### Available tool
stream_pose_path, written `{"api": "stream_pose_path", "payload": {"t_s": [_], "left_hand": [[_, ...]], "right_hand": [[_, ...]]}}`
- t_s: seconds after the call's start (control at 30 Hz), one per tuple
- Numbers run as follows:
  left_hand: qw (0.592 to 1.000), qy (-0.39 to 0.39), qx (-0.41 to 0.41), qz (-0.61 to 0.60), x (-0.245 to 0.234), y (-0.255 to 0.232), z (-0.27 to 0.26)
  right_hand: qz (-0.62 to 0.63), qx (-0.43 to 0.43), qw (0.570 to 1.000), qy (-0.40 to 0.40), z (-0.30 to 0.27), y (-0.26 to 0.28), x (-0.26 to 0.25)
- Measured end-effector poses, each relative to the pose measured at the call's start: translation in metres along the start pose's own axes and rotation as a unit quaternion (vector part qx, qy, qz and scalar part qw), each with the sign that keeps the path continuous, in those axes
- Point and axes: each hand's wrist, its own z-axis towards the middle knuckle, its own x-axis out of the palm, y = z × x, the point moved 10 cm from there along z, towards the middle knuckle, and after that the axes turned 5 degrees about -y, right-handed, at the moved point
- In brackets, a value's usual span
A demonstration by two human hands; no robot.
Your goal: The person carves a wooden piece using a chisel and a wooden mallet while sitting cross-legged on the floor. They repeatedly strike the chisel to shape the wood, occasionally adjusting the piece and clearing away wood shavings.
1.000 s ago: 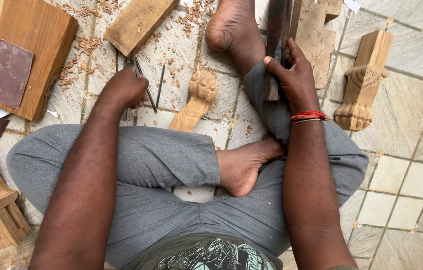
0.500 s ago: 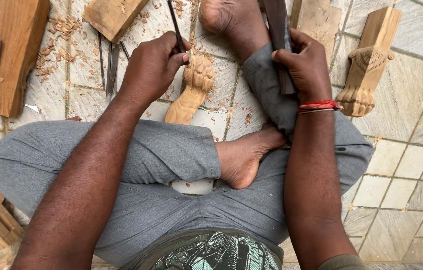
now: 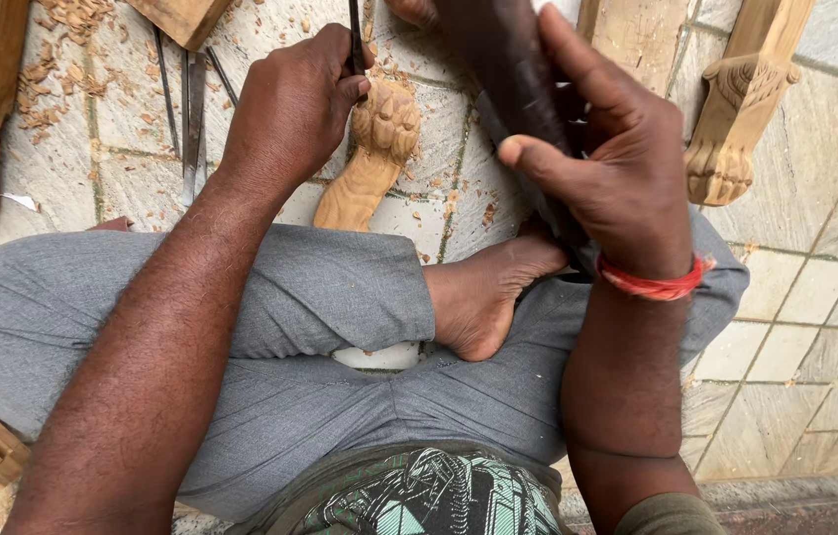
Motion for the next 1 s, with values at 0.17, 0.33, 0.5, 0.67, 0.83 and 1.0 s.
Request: {"api": "stream_pose_path", "payload": {"t_s": [0.17,0.33,0.5,0.67,0.83,1.0], "left_hand": [[0.997,0.02,0.013,0.078,0.007,-0.002,-0.001],[0.996,0.02,0.022,0.078,0.008,-0.005,-0.002],[0.995,0.026,0.037,0.093,0.01,-0.012,-0.008],[0.995,0.006,0.047,0.089,0.007,-0.017,-0.006],[0.995,0.025,-0.004,0.094,0.013,-0.006,-0.008],[0.996,0.001,0.021,0.081,0.01,-0.005,-0.007]], "right_hand": [[-0.348,-0.189,0.918,0.017,-0.012,0.036,0.016],[-0.467,-0.263,0.844,-0.031,-0.02,0.049,0.016],[-0.483,-0.245,0.839,-0.049,-0.018,0.045,0.015],[-0.486,-0.246,0.836,-0.06,-0.019,0.048,0.011],[-0.438,-0.241,0.861,-0.093,-0.018,0.04,0.004],[-0.447,-0.243,0.858,-0.073,-0.012,0.028,0.001]]}}
